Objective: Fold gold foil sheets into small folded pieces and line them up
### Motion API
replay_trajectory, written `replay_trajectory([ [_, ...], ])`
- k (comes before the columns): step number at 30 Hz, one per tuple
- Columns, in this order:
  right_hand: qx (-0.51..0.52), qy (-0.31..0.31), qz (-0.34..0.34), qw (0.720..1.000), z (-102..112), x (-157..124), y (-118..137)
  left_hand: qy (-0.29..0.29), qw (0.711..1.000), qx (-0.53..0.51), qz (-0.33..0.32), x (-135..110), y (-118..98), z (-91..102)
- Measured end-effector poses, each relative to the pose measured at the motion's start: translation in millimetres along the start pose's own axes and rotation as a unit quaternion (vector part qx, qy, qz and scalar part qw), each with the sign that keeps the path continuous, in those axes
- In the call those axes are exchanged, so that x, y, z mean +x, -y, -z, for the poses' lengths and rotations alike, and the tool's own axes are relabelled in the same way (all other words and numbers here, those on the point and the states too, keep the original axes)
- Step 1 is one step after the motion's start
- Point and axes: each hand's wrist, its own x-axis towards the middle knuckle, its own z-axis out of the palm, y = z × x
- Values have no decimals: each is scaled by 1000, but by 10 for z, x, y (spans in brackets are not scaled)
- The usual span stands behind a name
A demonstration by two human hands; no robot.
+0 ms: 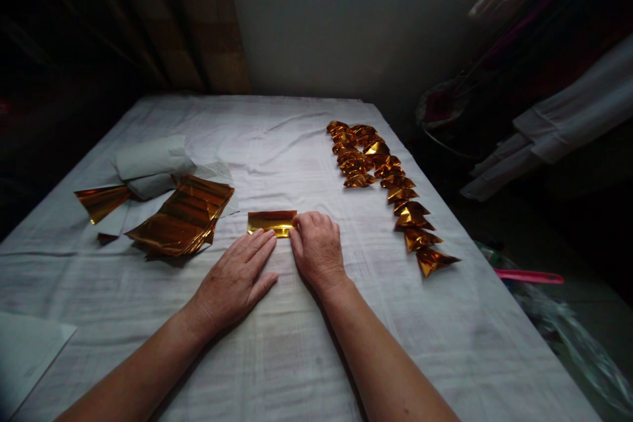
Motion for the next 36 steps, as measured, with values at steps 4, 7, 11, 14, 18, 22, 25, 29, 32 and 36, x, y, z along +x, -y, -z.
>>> replay_trajectory([
  [4, 7, -16, 8, 1000, -33, 0, -19, 15, 1000, -2, 19, 8, -14, 12],
  [7, 1, -30, 15, 999, -38, -1, -21, 20, 1000, 4, 19, 18, -21, 23],
  [11, -9, -55, 61, 997, -4, -33, 10, 11, 1000, 9, 19, 23, -21, 12],
  [14, -15, -44, 131, 990, 20, -100, 47, 2, 1000, 1, 21, 18, -16, -5],
  [18, -27, 50, 180, 982, 32, -215, 92, -11, 999, -19, 23, 11, -10, -11],
  [22, -48, 131, 146, 979, 61, -288, 128, -17, 999, -23, 21, 12, -10, -3],
  [25, -68, 160, 111, 979, 86, -312, 136, -18, 999, -24, 21, 13, -9, -5],
  [29, -94, 168, 63, 979, 97, -338, 112, -14, 999, -25, 25, 3, -4, -25],
  [32, -107, 158, 44, 981, 99, -353, 97, -7, 999, -26, 28, -5, -2, -34],
  [36, -115, 146, 48, 981, 106, -349, 99, -8, 999, -31, 27, -1, 1, -21],
])
